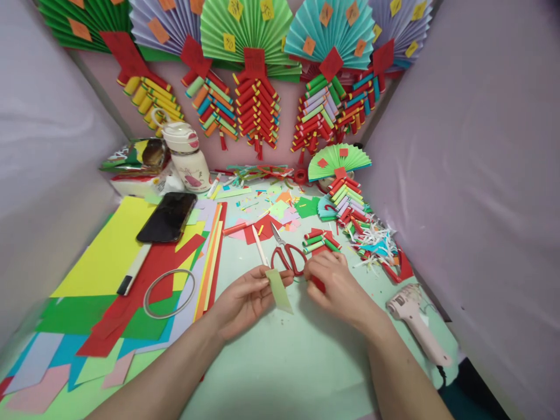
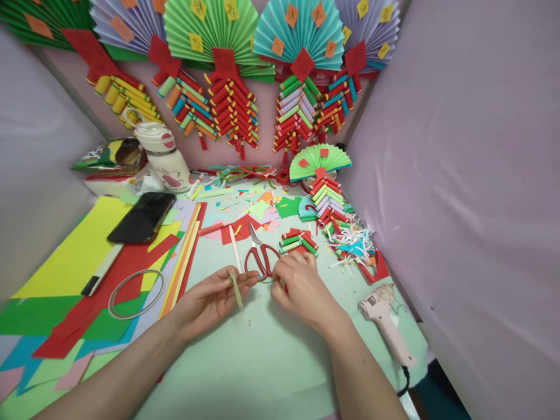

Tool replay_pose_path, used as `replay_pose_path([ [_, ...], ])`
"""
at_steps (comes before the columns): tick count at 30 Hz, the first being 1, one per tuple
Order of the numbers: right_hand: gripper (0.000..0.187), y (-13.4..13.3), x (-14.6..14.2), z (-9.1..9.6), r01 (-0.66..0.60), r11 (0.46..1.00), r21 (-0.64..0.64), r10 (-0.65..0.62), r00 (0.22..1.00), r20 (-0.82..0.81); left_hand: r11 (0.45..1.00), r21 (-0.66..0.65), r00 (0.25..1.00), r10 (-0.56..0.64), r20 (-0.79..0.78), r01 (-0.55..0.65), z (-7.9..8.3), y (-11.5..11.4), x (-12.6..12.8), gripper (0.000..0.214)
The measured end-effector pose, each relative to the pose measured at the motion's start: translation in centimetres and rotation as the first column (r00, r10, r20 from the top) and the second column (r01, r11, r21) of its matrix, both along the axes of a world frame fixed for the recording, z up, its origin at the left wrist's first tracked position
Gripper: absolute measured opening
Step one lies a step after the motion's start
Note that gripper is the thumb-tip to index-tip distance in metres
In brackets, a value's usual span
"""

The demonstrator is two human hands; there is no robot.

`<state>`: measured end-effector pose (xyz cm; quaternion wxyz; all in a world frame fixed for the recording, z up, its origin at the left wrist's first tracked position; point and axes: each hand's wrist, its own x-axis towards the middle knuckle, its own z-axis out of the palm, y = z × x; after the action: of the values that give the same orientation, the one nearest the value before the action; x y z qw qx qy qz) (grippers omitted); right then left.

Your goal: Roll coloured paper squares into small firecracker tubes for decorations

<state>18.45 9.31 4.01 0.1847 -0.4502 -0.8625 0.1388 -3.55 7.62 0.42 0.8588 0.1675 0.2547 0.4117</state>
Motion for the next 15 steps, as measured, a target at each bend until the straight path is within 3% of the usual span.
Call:
replay_pose_path([
  [11, 0.010, 0.10, 0.18, -0.25, 0.038, 0.996, -0.086, -0.047, 0.992, -0.114, 0.999, -0.017, 0.999, 0.032, 0.001, -0.032, 0.10, 0.10, 0.05, 0.010],
  [15, 0.027, -0.03, -0.36, -0.12, 0.030, 0.992, -0.119, -0.060, 0.963, -0.261, 1.000, 0.000, 1.000, 0.028, -0.005, -0.028, 0.17, 0.09, 0.00, 0.010],
])
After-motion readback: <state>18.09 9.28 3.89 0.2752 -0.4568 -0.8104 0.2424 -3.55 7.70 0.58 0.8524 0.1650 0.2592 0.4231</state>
